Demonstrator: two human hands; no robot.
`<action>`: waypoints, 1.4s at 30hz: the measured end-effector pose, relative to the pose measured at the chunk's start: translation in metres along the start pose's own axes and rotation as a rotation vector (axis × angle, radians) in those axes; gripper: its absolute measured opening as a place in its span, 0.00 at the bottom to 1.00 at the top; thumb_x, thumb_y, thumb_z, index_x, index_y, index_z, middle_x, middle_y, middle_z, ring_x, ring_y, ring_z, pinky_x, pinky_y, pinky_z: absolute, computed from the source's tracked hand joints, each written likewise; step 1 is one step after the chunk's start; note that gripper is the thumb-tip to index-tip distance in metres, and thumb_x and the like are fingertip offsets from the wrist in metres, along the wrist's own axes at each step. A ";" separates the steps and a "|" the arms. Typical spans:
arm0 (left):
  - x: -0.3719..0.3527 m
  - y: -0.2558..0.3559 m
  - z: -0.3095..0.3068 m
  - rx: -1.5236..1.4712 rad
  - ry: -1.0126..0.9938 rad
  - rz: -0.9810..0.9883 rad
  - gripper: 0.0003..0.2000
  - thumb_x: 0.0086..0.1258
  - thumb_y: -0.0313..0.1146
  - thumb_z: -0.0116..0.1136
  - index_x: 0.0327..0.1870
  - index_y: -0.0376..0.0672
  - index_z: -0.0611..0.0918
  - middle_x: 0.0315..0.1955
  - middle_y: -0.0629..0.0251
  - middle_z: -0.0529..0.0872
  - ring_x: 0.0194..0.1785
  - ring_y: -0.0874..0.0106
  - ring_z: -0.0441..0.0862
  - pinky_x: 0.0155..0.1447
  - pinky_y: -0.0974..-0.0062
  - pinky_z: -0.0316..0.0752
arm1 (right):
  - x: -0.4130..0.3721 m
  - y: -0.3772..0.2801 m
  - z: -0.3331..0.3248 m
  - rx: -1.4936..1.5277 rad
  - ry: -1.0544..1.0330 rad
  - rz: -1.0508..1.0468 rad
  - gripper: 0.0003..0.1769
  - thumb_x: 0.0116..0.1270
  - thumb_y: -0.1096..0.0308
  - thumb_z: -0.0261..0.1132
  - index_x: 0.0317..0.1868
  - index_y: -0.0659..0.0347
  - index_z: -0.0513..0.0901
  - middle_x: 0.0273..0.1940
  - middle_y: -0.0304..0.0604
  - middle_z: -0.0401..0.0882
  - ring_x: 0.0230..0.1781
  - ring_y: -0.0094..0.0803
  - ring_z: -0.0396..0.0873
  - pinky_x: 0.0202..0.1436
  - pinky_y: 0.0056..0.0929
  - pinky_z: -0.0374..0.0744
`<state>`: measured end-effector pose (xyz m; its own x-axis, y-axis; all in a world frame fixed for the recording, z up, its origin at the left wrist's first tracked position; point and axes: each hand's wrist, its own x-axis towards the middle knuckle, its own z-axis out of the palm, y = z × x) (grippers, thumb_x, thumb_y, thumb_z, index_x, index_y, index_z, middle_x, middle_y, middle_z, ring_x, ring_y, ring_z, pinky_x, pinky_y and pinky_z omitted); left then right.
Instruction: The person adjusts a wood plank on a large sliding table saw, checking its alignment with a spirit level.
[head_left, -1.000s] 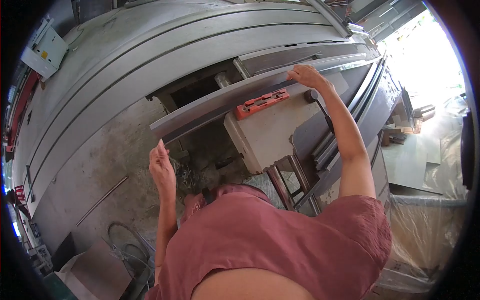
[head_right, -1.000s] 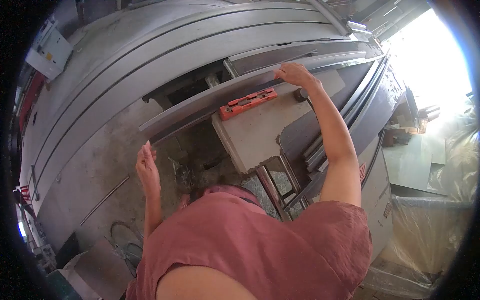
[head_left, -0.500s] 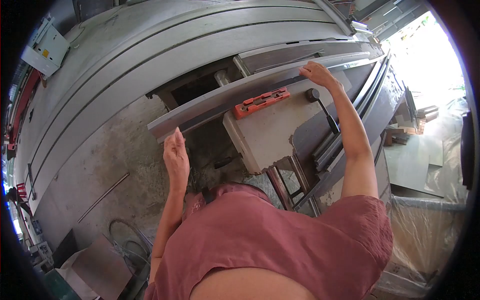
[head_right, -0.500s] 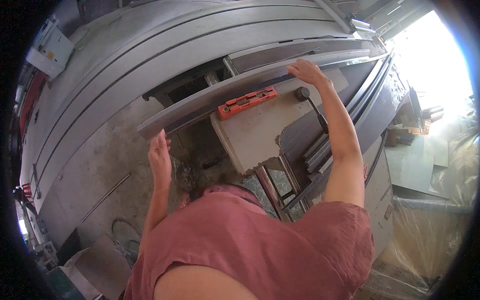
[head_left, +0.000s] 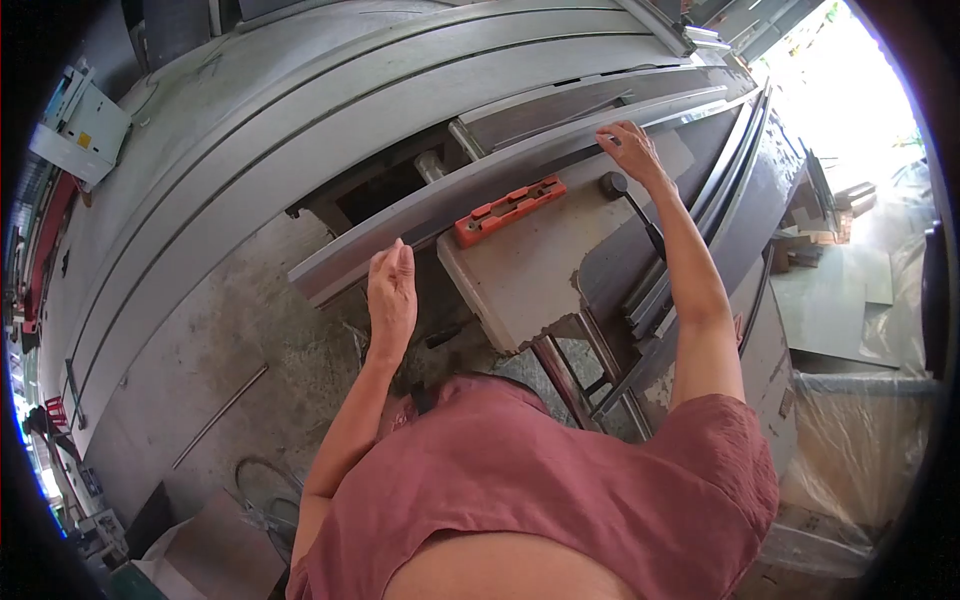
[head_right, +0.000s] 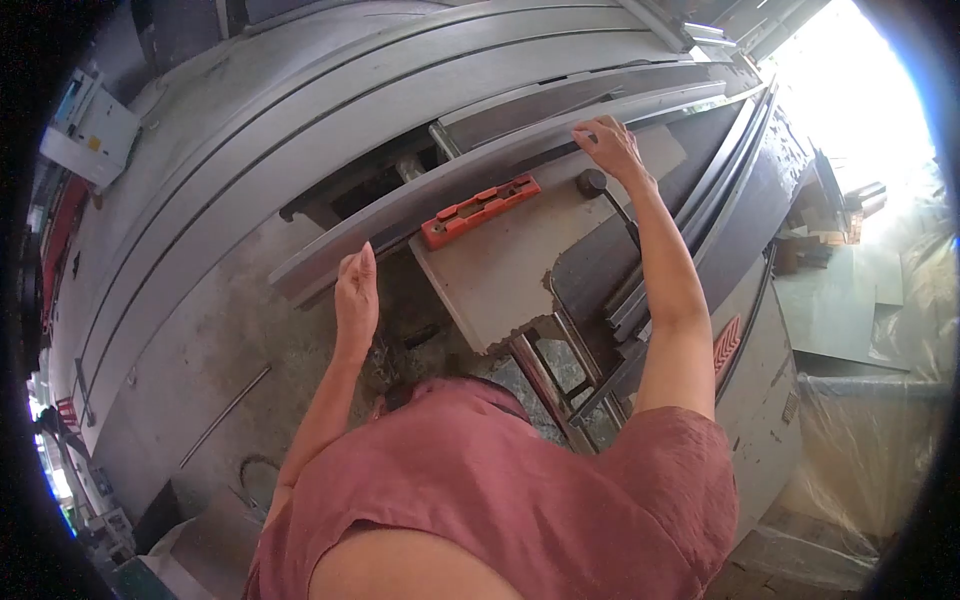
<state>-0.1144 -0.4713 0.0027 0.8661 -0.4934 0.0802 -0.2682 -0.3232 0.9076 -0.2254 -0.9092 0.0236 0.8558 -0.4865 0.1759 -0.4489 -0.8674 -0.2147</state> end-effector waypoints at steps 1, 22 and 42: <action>0.002 0.002 0.004 -0.012 -0.009 0.018 0.24 0.75 0.48 0.43 0.51 0.31 0.76 0.43 0.54 0.76 0.46 0.62 0.74 0.53 0.70 0.69 | -0.001 0.000 0.002 -0.028 0.061 -0.018 0.20 0.65 0.47 0.57 0.50 0.47 0.82 0.52 0.45 0.75 0.57 0.44 0.71 0.60 0.41 0.69; 0.102 0.050 0.052 0.381 -0.659 -0.079 0.34 0.71 0.62 0.36 0.27 0.36 0.82 0.30 0.42 0.81 0.48 0.45 0.76 0.53 0.52 0.68 | 0.001 0.040 0.008 0.018 0.146 0.551 0.25 0.63 0.40 0.56 0.55 0.42 0.77 0.50 0.49 0.78 0.54 0.45 0.75 0.55 0.48 0.71; 0.150 0.098 0.147 0.238 -0.858 -0.263 0.30 0.72 0.57 0.40 0.47 0.32 0.77 0.46 0.54 0.78 0.53 0.63 0.72 0.58 0.61 0.65 | 0.017 0.034 0.012 0.024 0.115 0.603 0.25 0.62 0.43 0.58 0.56 0.44 0.78 0.53 0.45 0.79 0.58 0.46 0.73 0.58 0.56 0.65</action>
<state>-0.0725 -0.6953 0.0433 0.3284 -0.7787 -0.5346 -0.2695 -0.6197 0.7371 -0.2233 -0.9456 0.0074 0.4187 -0.9003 0.1189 -0.8385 -0.4335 -0.3300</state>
